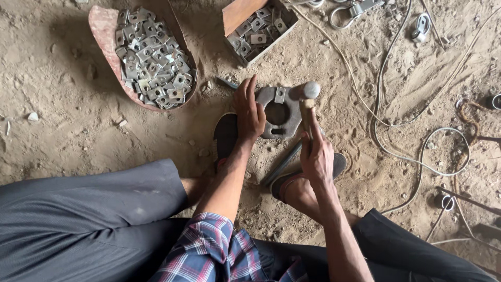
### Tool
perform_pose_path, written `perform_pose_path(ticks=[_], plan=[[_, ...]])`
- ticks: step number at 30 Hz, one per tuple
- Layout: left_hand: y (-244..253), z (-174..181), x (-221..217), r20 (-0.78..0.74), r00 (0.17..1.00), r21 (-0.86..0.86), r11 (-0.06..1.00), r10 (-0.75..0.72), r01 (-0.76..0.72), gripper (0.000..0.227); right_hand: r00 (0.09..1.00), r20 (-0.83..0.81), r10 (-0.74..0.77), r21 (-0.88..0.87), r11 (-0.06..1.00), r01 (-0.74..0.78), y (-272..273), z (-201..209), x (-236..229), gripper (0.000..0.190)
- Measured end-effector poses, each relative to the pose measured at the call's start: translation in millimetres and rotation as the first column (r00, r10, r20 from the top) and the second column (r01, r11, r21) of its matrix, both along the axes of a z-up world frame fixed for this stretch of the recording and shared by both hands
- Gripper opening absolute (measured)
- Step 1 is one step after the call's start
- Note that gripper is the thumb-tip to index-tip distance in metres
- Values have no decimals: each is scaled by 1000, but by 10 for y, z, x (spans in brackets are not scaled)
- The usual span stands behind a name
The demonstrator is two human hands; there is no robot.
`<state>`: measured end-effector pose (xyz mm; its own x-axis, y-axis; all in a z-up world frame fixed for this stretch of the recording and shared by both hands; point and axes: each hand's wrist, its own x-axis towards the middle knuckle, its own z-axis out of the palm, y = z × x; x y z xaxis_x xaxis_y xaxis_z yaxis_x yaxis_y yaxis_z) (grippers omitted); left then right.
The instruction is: The person sits on the ground and repeatedly hammers small metal parts placed on a metal anvil. They pick up parts from a nearby container, position them on the anvil, strike them with a hammer, and then place the finished pieces into a wooden box.
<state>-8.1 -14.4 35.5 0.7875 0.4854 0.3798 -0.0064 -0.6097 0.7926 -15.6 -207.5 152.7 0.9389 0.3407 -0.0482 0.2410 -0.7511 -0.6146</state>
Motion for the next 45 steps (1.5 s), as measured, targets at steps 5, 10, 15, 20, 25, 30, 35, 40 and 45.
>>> perform_pose_path(ticks=[5, 10, 15, 20, 25, 30, 35, 40, 45], plan=[[-7, 1, 35, -128, 991, -11, 999, 47, -49, 74, 963, 268, 22, 98, 994, -50, 204, 146, 41, 61], [-45, -50, -49, -93, 996, -48, 999, 10, -14, 74, 998, -64, 5, -342, 939, -27, 376, -75, 62, 59], [40, 71, -10, -11, 999, -73, 997, -34, 33, 77, 991, 79, 109, -180, 979, -93, 331, -34, 87, 67], [24, 160, -10, -27, 999, -66, 997, -29, 27, 77, 988, 70, 134, -132, 983, -124, 210, 38, 211, 67], [27, 99, 27, -38, 999, -29, 1000, -5, 4, 74, 1000, -7, -11, 57, 998, 12, 37, 79, 204, 57], [37, 109, 47, -58, 998, -41, 999, -38, 36, 68, 960, 281, 8, 42, 999, -20, -60, 235, -57, 61], [63, 32, 46, -22, 999, -9, 999, -34, 34, 63, 993, -104, -55, -187, 982, 34, -72, 27, -106, 64], [25, 125, 11, 54, 994, -71, 992, -97, 101, 53, 998, 69, -4, 9, 1000, 4, -126, -221, -179, 71], [16, 124, 46, 9, 987, 76, 984, -161, 160, 58, 999, -12, -48, -35, 998, 48, -279, -615, -151, 69]])
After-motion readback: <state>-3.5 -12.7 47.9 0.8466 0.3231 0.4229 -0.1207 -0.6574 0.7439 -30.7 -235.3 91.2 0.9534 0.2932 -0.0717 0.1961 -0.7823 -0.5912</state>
